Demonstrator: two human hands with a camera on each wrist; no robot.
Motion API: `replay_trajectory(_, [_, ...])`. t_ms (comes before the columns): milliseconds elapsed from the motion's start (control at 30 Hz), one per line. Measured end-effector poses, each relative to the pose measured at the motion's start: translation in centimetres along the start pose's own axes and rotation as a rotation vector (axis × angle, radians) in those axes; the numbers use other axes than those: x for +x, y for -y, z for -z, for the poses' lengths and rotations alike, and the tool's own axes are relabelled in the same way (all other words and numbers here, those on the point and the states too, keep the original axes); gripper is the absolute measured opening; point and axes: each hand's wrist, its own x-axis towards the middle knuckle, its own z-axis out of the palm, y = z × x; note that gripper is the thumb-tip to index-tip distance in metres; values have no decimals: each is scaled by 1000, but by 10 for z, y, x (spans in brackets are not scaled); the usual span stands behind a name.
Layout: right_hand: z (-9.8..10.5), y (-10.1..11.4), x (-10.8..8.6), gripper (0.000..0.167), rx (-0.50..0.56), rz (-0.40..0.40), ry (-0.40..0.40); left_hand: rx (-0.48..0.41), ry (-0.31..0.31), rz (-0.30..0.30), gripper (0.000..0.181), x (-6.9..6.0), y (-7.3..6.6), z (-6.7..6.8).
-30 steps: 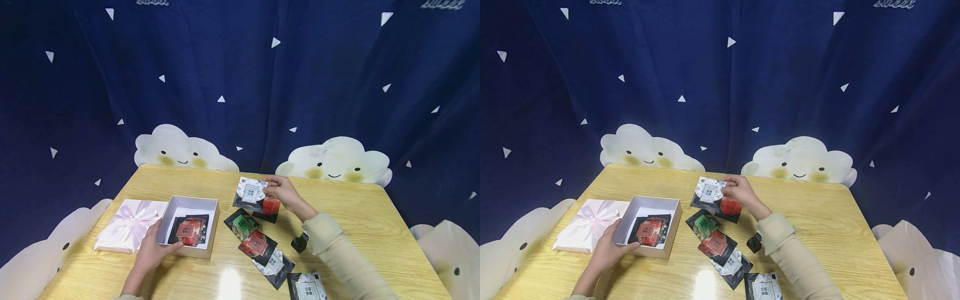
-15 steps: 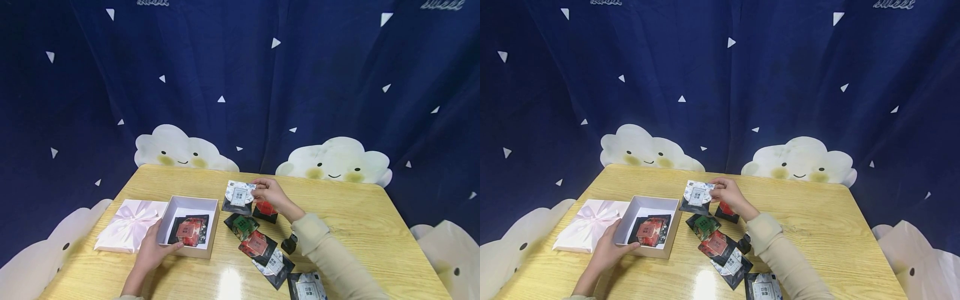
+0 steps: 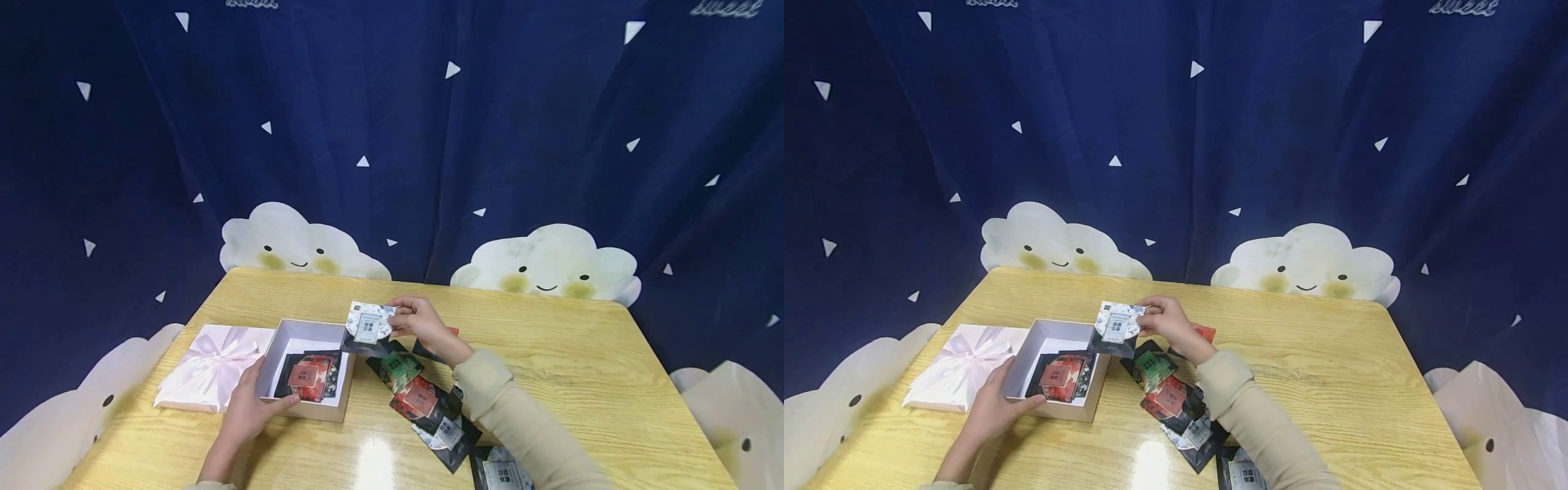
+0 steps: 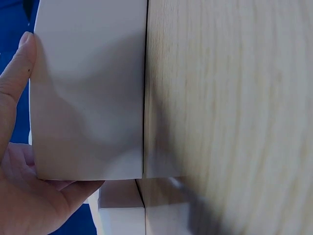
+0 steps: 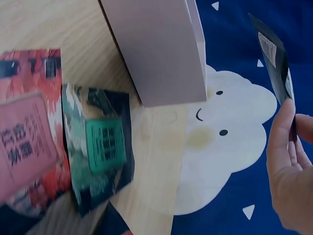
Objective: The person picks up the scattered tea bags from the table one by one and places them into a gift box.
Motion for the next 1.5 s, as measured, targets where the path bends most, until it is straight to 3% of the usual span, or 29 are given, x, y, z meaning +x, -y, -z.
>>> replay_trajectory(367, [-27,-8,11,31,36,-30,8,7,-6,-10,100,0,-1,0])
replay_trajectory(967, [-70,-29,23,30,8,-32,76,13,1,1,101,0,-3,1])
replay_trajectory(1133, [-81,-33,25,30,6,-64,72,22,-3,-3,100,-1,-4,2])
replay_trajectory(1500, [-78,-33,20,38,16,-126,111,11,9,4,101,-1,-3,1])
